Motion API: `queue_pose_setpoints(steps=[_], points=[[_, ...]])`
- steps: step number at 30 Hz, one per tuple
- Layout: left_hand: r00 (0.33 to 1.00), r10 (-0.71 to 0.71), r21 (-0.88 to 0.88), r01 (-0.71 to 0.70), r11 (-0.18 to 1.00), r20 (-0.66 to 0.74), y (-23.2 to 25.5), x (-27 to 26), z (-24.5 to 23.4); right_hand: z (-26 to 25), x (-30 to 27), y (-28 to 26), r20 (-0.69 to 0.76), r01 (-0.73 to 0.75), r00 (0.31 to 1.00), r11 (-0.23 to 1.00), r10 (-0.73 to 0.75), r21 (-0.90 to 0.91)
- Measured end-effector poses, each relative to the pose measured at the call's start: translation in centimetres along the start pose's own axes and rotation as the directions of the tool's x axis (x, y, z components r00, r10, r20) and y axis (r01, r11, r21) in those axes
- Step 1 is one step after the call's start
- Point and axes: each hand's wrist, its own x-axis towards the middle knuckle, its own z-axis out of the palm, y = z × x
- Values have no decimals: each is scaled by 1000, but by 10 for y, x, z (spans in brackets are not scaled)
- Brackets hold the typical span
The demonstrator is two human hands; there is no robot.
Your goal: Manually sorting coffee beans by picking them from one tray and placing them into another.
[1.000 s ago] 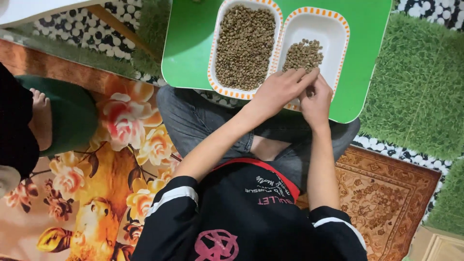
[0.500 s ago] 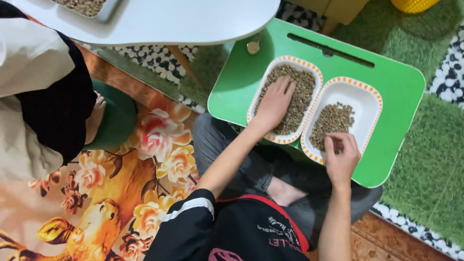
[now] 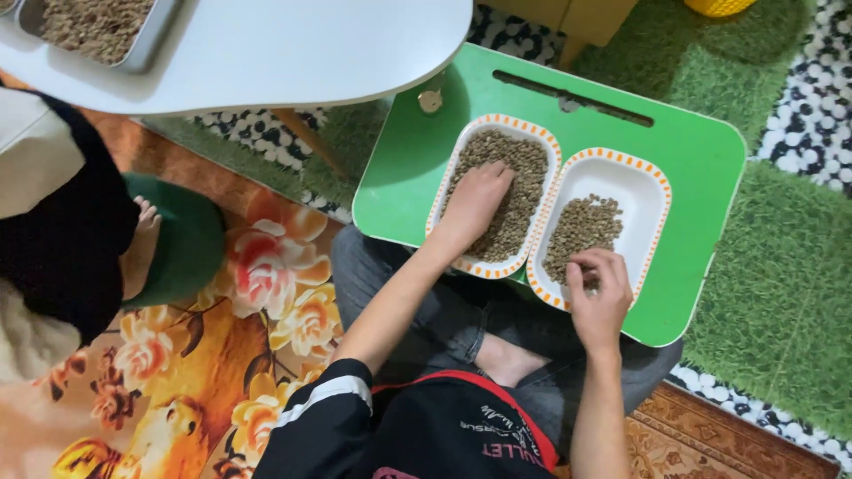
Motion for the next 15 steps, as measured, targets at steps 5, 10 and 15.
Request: queue_pose_setpoints(steps=[5, 10, 15], points=[[1000, 17, 68, -18, 998, 17, -10, 8, 7, 2, 1, -1, -2, -1, 1000, 999, 1, -36], [996, 60, 116, -52, 992, -64, -11, 7, -2, 2, 2, -3, 15, 2, 1000, 998, -1, -70], [968, 132, 169, -97, 981, -212, -11, 7, -5, 4, 3, -7, 27, -12, 1000, 997, 14, -81]])
